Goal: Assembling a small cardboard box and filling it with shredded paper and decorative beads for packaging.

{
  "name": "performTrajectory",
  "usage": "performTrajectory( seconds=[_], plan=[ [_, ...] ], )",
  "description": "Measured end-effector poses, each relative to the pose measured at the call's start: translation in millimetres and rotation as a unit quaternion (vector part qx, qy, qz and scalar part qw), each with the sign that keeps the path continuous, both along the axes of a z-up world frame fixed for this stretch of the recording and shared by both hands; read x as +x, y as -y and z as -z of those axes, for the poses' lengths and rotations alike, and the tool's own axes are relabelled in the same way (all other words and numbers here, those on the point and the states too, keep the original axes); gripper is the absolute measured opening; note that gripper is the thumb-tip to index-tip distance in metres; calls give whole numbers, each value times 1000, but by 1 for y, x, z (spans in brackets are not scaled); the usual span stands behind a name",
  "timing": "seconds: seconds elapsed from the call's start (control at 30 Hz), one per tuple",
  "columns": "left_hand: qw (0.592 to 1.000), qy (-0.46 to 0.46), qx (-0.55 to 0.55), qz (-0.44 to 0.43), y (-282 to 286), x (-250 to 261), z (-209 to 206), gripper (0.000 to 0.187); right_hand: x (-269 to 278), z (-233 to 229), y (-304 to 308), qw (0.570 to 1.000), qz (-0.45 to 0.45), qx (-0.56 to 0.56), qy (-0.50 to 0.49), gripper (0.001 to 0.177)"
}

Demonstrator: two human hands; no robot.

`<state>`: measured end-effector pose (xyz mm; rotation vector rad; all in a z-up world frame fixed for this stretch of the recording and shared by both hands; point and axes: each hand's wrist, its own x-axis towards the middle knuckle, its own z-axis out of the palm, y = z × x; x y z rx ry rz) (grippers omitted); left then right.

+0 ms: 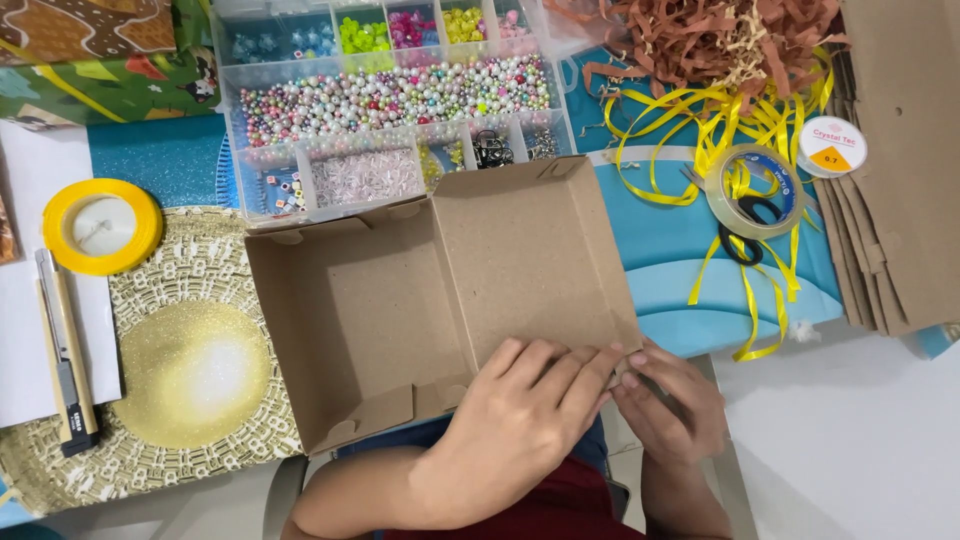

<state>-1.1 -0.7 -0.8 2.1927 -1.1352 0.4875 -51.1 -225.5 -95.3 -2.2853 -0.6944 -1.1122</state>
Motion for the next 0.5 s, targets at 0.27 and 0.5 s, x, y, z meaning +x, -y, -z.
performTrajectory(
  seconds=[0.27,0.5],
  plan=[
    [1000,2,9,16,-2,1,4,26,7,-12,-6,999,34,41,5,12],
    [999,34,4,-9,2,0,9,19,18,-38,-5,994,39,-2,-100,16]
  ],
)
